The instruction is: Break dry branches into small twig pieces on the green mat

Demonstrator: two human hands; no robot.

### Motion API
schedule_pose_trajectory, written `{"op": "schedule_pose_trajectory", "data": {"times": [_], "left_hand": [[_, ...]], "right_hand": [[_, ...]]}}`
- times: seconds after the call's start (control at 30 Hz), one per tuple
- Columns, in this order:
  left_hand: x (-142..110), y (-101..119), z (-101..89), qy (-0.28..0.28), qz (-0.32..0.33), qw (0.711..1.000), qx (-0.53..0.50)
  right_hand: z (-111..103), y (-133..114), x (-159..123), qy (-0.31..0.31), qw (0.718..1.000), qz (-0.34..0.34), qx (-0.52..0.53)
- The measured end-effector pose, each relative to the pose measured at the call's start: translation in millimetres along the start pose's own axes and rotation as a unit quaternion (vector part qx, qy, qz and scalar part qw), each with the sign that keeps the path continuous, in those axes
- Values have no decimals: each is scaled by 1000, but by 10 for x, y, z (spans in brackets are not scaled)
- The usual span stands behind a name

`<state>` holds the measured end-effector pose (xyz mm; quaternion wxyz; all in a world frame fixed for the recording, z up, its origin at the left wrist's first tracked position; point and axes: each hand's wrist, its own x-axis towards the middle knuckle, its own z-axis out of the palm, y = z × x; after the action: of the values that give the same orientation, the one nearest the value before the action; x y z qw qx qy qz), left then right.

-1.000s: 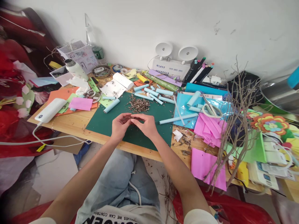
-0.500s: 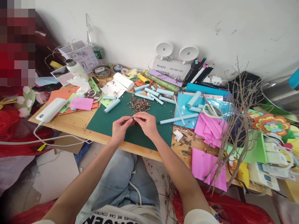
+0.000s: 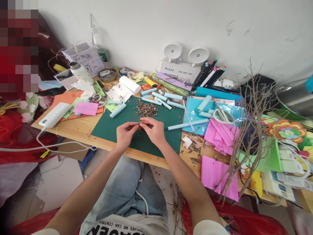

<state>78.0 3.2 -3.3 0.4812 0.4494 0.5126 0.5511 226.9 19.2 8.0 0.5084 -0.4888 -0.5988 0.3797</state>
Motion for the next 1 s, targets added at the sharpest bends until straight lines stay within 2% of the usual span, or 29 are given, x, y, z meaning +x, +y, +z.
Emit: {"op": "schedule_pose_trajectory", "data": {"times": [0.13, 0.27, 0.47, 0.67, 1.0], "left_hand": [[-10, 33, -53, 3, 6, 999, 36], [-9, 27, -73, -1, 15, 999, 37], [30, -17, -78, 0, 22, 999, 28], [47, -74, -95, -10, 32, 999, 41], [35, -109, -90, -18, 38, 998, 47]], "right_hand": [[-23, -6, -18, -8, 998, -39, -53], [-36, 10, -1, -17, 998, -41, -44], [-57, 40, 31, -36, 991, -64, -113], [-56, 16, 21, -47, 987, -71, -133], [-40, 108, 27, -80, 964, -119, -223]]}}
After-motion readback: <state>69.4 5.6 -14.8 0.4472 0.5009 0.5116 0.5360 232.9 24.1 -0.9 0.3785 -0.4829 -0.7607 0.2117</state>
